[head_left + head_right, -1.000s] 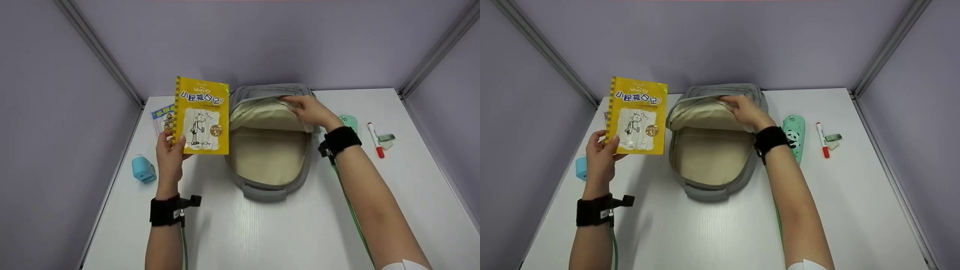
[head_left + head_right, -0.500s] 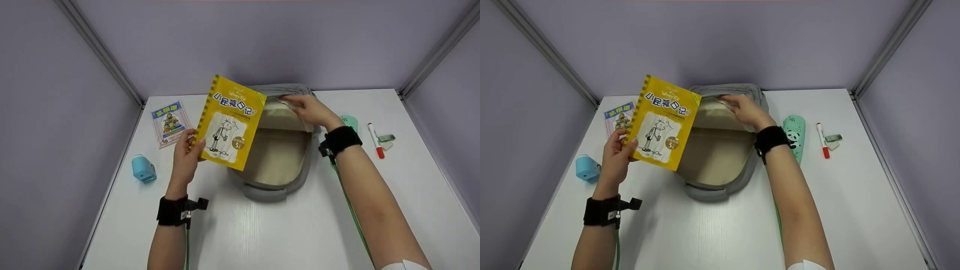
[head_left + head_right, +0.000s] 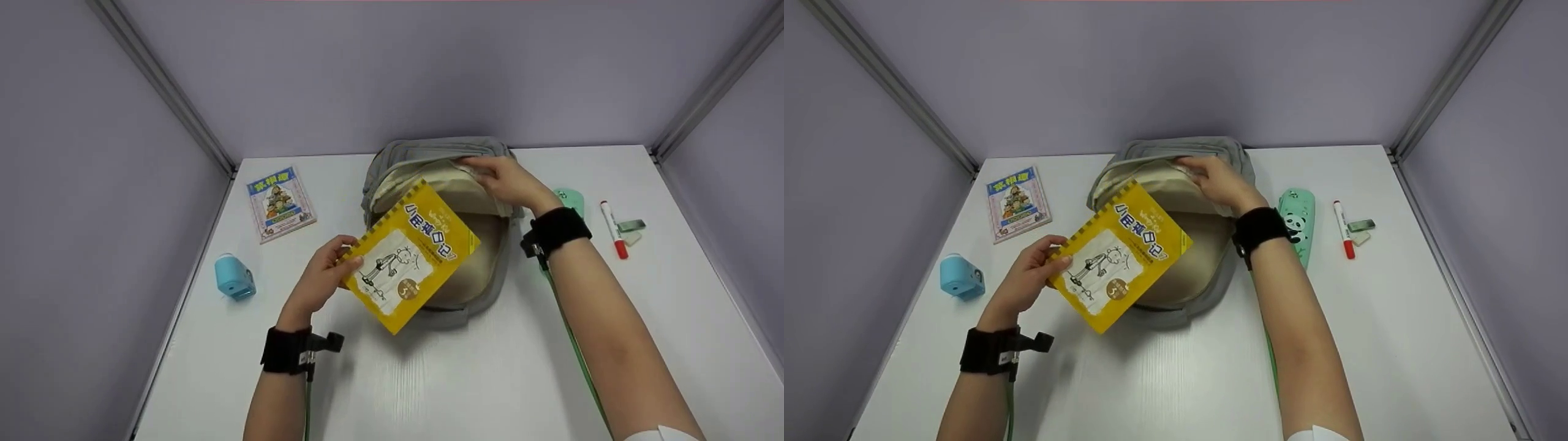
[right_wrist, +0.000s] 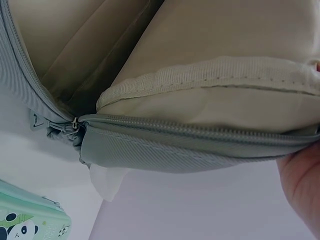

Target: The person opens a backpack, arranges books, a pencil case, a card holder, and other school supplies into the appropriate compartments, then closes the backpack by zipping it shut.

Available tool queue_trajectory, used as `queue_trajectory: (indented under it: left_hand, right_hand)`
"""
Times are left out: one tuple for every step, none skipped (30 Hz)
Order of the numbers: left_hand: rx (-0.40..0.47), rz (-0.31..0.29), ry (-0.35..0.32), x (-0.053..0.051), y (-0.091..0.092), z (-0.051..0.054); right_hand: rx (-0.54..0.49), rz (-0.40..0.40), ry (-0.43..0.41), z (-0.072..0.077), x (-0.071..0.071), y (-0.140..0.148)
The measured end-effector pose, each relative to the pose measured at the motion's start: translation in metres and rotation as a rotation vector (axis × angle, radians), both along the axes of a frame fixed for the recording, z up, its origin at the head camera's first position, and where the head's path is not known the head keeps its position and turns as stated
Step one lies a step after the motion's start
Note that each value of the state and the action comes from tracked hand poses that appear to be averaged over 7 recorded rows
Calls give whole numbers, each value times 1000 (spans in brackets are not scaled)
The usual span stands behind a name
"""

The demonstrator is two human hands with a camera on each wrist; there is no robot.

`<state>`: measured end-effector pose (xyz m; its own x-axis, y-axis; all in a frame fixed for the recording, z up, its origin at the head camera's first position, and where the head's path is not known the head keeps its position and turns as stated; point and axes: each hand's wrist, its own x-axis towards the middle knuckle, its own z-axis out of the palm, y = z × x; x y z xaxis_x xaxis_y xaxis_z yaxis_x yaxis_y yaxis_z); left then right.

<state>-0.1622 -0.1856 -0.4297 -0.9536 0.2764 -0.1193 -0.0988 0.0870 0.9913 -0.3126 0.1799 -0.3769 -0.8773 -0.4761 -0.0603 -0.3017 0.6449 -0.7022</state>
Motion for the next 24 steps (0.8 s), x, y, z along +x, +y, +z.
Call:
queue_trajectory:
  left_hand:
    - [-5, -19, -15, 1, 1, -2]
    - [-8, -34, -27, 1, 1, -3]
    - [-8, -46, -40, 1, 2, -5]
    - [-8, -52, -50, 1, 3, -7]
    - [-6, -56, -59, 1, 4, -8]
    - [-3, -57, -68, 1, 5, -10]
    - [-1, -56, -77, 1, 6, -11]
    - [2, -56, -85, 0, 7, -13]
    - [7, -55, -95, -1, 8, -14]
    - [10, -53, -102, -1, 9, -15]
    - [12, -52, -109, -1, 9, -17]
    - [14, -51, -116, -1, 10, -18]
    - [16, -50, -125, -1, 10, -19]
    - [19, -49, -135, -1, 11, -20]
    - [27, -48, -147, -1, 11, -21]
    - [34, -47, -159, -2, 12, -22]
    - [43, -46, -172, -2, 13, -23]
    - [55, -41, -187, -3, 14, -24]
    - [71, -34, -206, -3, 16, -25]
    - [86, -26, -221, -4, 17, -26]
    - [103, -14, -238, -5, 18, -26]
    - [117, 1, -254, -6, 20, -27]
    - [129, 19, -268, -7, 21, -27]
    - [141, 37, -283, -9, 23, -28]
  right_hand:
    - [-2, 1, 1, 0, 0, 0]
    - [-2, 1, 1, 0, 0, 0]
    - [-2, 0, 1, 0, 0, 0]
    - [0, -1, 0, 1, 0, 0]
    - [2, -1, -1, 1, 1, 0]
    - [3, -2, -3, 1, 1, 0]
    - [6, -3, -5, 1, 1, 0]
    - [10, -5, -6, 1, 1, 0]
    - [12, -6, -10, 1, 1, 0]
    - [14, -6, -10, 1, 1, 0]
    - [14, -5, -10, 1, 1, 0]
    - [14, -3, -6, 1, 1, 1]
    - [10, -1, -4, 1, 1, 1]
    - [7, 0, 2, 2, 1, 1]
    - [5, 1, 3, 2, 1, 1]
    - [4, -1, 5, 3, 1, 1]
    - [2, -2, 7, 3, 1, 1]
    - [0, -4, 10, 4, 1, 1]
    - [-6, -5, 7, 4, 2, 1]
    - [-9, -6, 4, 5, 2, 1]
    - [-11, -5, 1, 5, 2, 1]
    - [-13, -3, 0, 5, 2, 1]
    - [-18, 0, 0, 5, 2, 1]
    - [-22, 3, -2, 5, 2, 1]
